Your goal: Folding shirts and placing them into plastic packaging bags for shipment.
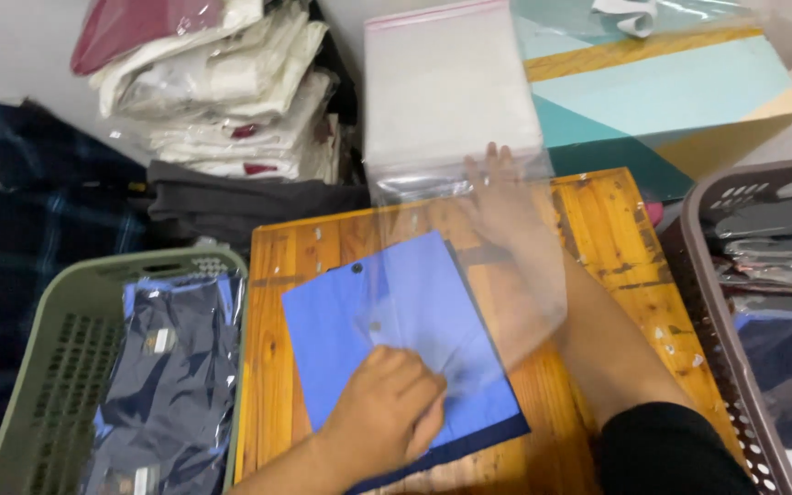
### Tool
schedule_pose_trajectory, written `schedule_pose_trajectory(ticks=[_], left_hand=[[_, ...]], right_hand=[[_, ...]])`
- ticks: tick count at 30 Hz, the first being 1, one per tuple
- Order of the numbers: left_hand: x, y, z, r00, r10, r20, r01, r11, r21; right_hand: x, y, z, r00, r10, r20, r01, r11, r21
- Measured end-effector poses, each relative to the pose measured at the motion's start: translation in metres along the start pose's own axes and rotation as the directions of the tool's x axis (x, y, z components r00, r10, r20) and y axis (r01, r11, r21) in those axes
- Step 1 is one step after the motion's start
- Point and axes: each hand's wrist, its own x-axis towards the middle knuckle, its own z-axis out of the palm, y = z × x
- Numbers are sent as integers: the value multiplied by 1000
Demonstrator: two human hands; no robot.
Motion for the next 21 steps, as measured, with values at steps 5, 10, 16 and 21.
schedule_pose_trajectory(ticks=[5, 10, 16, 21], left_hand=[[-72, 25, -12, 970, -100, 223, 118, 991, -67], [-118, 31, -13, 811, -203, 548, 330, 933, -142], [-79, -35, -8, 852, -522, -28, 491, 818, -300], [-55, -125, 32, 646, -741, 184, 617, 365, -697]], right_hand=[[-61, 0, -10, 973, -189, -131, 180, 980, -80], [-112, -14, -37, 973, 25, -229, 72, 911, 405], [-139, -88, -91, 947, -323, -9, 156, 433, 888], [-130, -111, -27, 820, -554, -146, -8, -266, 964]])
